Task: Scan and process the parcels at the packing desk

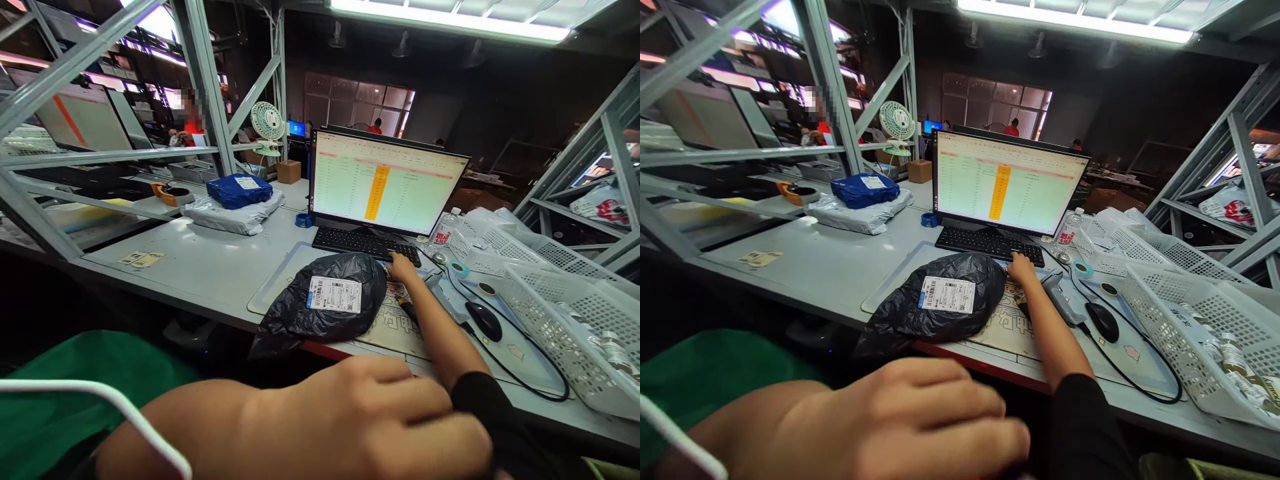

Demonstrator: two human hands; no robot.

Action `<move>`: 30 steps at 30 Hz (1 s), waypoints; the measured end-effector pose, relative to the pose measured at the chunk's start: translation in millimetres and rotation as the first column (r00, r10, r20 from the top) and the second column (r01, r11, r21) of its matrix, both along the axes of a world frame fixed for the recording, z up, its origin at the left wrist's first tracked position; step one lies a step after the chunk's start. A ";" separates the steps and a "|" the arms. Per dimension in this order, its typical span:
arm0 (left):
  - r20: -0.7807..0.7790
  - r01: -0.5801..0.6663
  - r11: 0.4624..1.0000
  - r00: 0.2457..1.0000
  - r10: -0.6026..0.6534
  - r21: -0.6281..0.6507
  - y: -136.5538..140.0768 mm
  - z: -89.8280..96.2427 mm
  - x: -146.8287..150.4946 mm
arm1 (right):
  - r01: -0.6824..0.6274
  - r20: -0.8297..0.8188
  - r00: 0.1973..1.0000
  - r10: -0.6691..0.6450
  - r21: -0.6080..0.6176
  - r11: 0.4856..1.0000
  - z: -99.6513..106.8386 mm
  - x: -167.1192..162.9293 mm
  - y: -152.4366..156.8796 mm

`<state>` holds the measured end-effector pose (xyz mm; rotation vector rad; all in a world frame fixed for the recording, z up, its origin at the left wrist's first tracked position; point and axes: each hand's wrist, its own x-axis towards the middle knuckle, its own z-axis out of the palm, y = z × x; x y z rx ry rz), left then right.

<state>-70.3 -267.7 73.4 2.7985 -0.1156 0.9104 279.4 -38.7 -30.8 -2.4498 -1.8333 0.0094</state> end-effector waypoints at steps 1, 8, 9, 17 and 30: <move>-0.015 -0.055 0.998 0.998 0.055 0.022 10.2 -9.1 5.7 | -0.024 -0.002 1.000 0.024 0.009 1.000 -0.7 -1.1 -17.2; -0.455 -0.713 0.700 0.615 0.644 0.027 134.8 -138.4 7.0 | -0.036 0.015 0.999 0.034 0.133 0.990 -49.5 14.8 -160.4; -0.450 -0.730 0.683 0.606 0.656 0.012 147.4 -153.0 0.9 | -0.028 0.008 1.000 0.027 0.153 0.988 -57.7 16.1 -172.2; -0.135 -0.796 0.367 0.481 0.866 -0.481 187.0 -146.8 -34.3 | 0.011 -0.079 0.997 0.010 0.254 0.967 -75.8 10.3 -183.3; -0.231 -0.741 0.141 0.375 0.898 -0.656 201.7 -93.0 -11.6 | -0.313 -0.004 0.890 0.456 0.721 0.618 31.4 -62.9 -212.9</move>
